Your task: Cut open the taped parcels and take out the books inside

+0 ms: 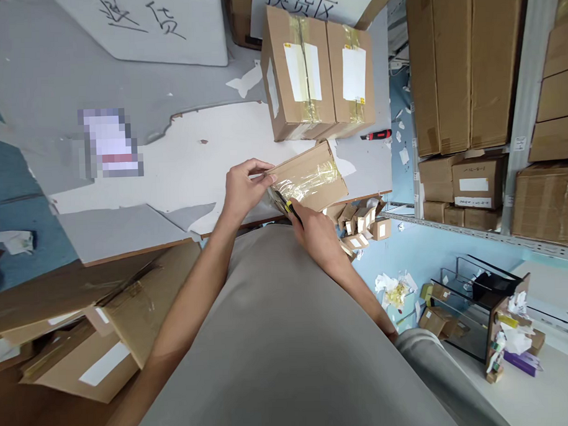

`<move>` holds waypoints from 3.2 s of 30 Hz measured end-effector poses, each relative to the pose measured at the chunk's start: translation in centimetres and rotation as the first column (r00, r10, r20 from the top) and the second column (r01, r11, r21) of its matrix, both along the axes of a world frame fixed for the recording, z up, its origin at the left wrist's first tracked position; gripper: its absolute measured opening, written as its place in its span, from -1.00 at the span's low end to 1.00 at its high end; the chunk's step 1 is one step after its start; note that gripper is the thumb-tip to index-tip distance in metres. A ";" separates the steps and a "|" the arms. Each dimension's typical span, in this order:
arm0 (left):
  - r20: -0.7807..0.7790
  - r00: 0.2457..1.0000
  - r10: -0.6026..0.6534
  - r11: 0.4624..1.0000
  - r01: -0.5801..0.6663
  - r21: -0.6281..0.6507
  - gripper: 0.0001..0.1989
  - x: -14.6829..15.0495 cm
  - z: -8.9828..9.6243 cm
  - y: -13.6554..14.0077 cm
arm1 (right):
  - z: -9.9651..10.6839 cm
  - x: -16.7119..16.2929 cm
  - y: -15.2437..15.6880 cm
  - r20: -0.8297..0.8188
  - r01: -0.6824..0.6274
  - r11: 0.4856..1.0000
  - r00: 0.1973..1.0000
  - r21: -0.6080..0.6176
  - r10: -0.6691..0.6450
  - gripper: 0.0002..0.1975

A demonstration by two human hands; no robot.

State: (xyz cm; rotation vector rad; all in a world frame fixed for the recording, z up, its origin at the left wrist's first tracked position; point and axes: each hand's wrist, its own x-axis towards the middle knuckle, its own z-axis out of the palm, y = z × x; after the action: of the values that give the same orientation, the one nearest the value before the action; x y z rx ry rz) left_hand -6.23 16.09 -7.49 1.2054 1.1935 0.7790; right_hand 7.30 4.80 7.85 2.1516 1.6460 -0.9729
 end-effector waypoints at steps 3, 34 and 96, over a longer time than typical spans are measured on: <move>-0.021 1.000 0.006 1.000 -0.007 -0.013 -0.81 0.0 0.1 0.0 | -0.9 0.1 0.6 -0.016 -0.005 1.000 1.000 0.020 0.006 -0.47; -0.077 0.992 0.100 0.991 -0.107 -0.081 -0.67 0.6 0.5 -0.4 | -2.1 2.1 2.0 -0.042 -0.112 0.992 0.993 -0.050 0.110 -0.46; -0.125 0.936 0.329 0.900 -0.271 0.341 -0.48 5.4 -1.1 -2.1 | -4.5 13.6 -0.2 -0.044 0.270 0.950 0.963 0.158 -0.266 -0.49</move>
State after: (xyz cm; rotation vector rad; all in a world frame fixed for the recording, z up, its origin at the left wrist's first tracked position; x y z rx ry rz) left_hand -0.85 14.01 -8.57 1.3956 1.4665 1.1501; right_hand 20.91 4.58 3.39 2.5342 1.5163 -0.9657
